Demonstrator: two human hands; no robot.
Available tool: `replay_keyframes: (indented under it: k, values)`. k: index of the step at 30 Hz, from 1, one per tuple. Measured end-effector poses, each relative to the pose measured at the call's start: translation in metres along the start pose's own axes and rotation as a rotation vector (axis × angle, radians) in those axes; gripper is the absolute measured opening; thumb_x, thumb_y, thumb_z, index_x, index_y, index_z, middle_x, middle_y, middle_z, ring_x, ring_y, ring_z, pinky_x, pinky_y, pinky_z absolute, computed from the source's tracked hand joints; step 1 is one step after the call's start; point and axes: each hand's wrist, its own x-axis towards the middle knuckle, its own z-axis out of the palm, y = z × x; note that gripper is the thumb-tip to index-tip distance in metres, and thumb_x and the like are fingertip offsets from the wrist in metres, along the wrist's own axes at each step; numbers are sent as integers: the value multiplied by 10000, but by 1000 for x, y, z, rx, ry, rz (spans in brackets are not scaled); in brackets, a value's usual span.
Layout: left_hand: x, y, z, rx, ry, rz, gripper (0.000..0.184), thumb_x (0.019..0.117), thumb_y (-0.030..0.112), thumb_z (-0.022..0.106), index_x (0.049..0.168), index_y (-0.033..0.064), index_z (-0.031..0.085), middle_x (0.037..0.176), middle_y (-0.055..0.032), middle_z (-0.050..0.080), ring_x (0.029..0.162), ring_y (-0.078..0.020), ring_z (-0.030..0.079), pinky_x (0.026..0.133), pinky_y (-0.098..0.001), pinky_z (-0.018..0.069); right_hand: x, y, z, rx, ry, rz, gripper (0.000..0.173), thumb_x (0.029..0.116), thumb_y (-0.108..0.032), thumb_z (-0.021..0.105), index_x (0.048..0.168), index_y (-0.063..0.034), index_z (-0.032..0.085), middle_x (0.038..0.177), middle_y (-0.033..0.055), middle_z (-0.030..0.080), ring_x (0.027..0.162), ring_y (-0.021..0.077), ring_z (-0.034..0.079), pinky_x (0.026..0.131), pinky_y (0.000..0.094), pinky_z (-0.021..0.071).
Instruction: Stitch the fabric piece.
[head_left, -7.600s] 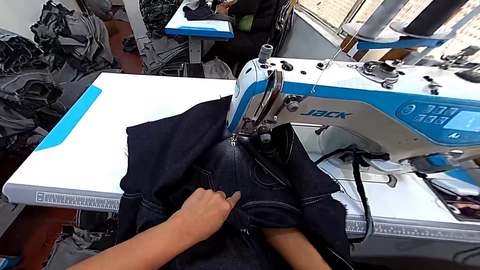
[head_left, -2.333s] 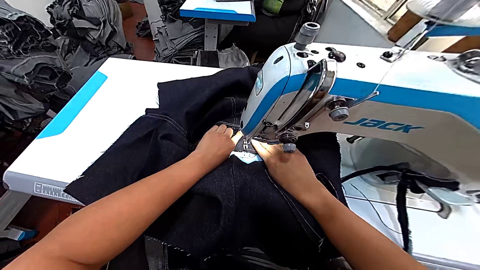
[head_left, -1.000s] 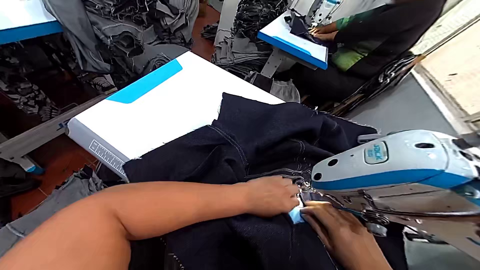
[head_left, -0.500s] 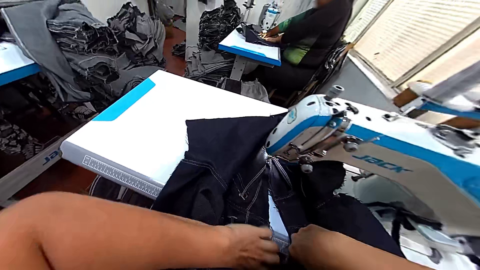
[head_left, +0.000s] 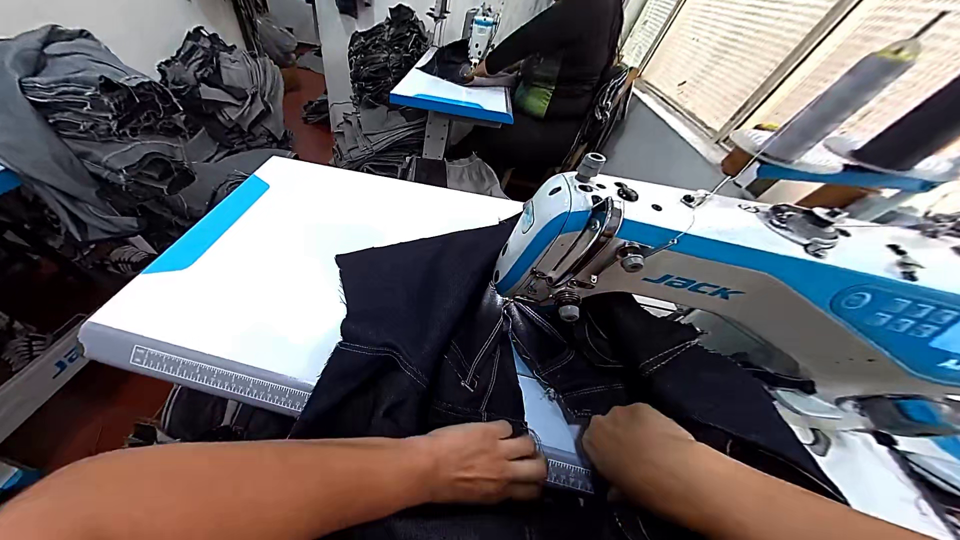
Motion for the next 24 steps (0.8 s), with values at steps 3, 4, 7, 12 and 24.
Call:
replay_keyframes:
  k: [3,4,7,12,24]
  values:
    - [6,-2,-18,-211,-253,-197,233,1035,-40,434,1189,-85,604,1112,-257,651,1046,-437,666,740,-513,565,-1,15,0,21,40,38,433,1000,-264,648,1201,118,611,1233,304,627,1167,461,618,914,584,500]
    - [3,-5,-31,-250,-336,-255,226,1031,-35,434,1146,-113,613,1044,-283,663,995,-465,676,715,-545,560,-3,22,0,41,63,53,507,1000,-324,651,1245,116,591,1234,307,629,1169,464,619,918,589,500]
    - [-15,-36,-86,-211,-302,-495,192,1008,67,531,1004,-42,689,882,-222,697,878,-425,702,687,-567,537,-9,42,3,149,260,130,674,1023,-418,606,1424,105,462,1171,317,656,1117,492,646,896,602,514]
    - [-26,-91,-121,14,-450,-945,186,977,130,604,915,-8,712,847,-203,693,861,-415,689,700,-578,514,45,47,36,283,1011,260,579,1042,-411,551,1299,107,593,695,222,661,671,446,698,565,558,543]
    - [14,-120,-41,-440,-335,-1087,371,1120,242,401,1430,66,502,1097,-266,684,1090,-475,658,909,-641,503,54,-39,85,365,1000,-817,398,1028,-282,580,773,9,671,661,179,631,604,365,682,516,509,544]
